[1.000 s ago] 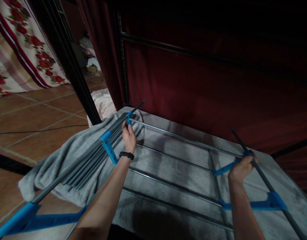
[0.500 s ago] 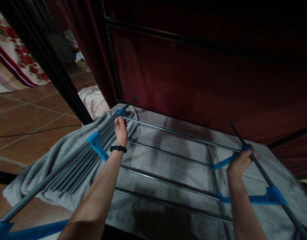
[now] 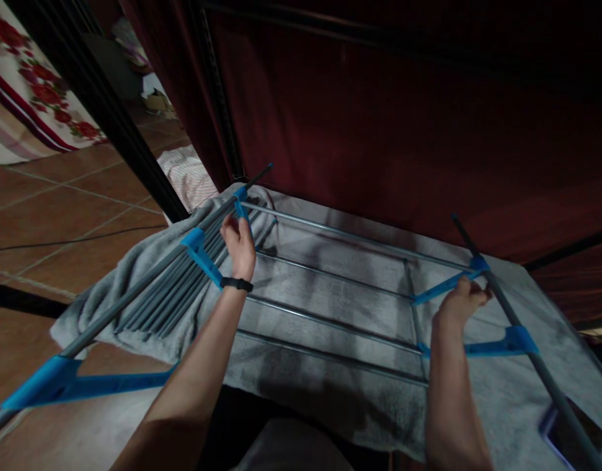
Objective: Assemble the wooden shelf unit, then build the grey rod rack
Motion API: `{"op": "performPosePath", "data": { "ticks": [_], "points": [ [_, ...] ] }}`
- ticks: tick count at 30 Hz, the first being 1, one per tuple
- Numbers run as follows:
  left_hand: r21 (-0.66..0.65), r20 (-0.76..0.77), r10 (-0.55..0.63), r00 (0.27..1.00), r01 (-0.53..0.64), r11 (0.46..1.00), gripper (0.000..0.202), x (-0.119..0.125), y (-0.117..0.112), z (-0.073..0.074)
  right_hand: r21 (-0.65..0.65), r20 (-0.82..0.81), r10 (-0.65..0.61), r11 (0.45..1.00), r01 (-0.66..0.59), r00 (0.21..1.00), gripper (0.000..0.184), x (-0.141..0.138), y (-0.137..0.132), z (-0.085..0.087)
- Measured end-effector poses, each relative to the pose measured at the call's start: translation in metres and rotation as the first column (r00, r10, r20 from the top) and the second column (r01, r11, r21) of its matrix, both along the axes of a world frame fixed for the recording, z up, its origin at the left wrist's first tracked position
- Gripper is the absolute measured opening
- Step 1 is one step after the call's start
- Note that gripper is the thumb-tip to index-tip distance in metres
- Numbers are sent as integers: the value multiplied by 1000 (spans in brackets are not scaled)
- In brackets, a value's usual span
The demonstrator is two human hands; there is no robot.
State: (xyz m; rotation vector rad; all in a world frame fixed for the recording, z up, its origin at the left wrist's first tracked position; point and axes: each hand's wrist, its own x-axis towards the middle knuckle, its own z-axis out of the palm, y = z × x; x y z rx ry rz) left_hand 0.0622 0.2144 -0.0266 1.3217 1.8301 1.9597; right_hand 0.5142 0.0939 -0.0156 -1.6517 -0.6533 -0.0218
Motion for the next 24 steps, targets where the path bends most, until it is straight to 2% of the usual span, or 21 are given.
{"op": "performPosePath", "data": {
  "ticks": [1,2,4,5,6,7,8,10,11,12,14,18,21,24],
  "points": [
    [-31,-37,-14,999,13,999,39,3,-16,-8,27,-38,-62,998,63,997,75,-16,-13,-7],
    [-63,-71,-59,996,54,997,40,7,-35,-16,43,-22,-27,999,28,999,76,-36,-29,-15],
    [-103,-102,-157,982,146,984,38,14,-73,-34,0,17,134,991,-134,991,55,-86,-64,-35],
    [-124,-112,-181,977,167,978,36,16,-91,-42,-58,45,257,965,-254,965,44,-113,-83,-45],
    [-145,-121,-195,973,177,973,33,18,-108,-49,-144,74,425,900,-412,902,37,-139,-100,-54],
    [-166,-131,-210,969,187,968,31,18,-123,-56,-226,99,574,809,-543,813,33,-163,-116,-62],
    [-186,-138,-224,965,197,963,29,18,-136,-61,-295,126,681,720,-628,721,32,-183,-130,-70],
    [-218,-145,-254,956,219,951,27,15,-155,-69,-459,190,823,557,-692,536,36,-212,-149,-83],
    [-230,-147,-267,952,229,946,26,12,-161,-72,-534,214,852,512,-673,478,37,-221,-154,-88],
    [-240,-150,-278,949,237,941,26,9,-166,-74,-596,238,863,492,-635,446,38,-226,-158,-93],
    [-250,-162,-288,944,243,937,26,3,-171,-77,-675,278,858,495,-548,432,37,-229,-159,-102],
    [-231,-202,-254,946,207,951,24,-7,-173,-78,-748,315,861,484,-454,399,21,-225,-151,-110],
    [-201,-227,-219,949,175,964,24,-13,-172,-73,-785,332,859,480,-391,389,22,-221,-146,-102],
    [-207,-259,-284,923,234,950,28,-18,-172,-64,-796,347,850,491,-354,396,21,-218,-142,-83]
  ]
}}
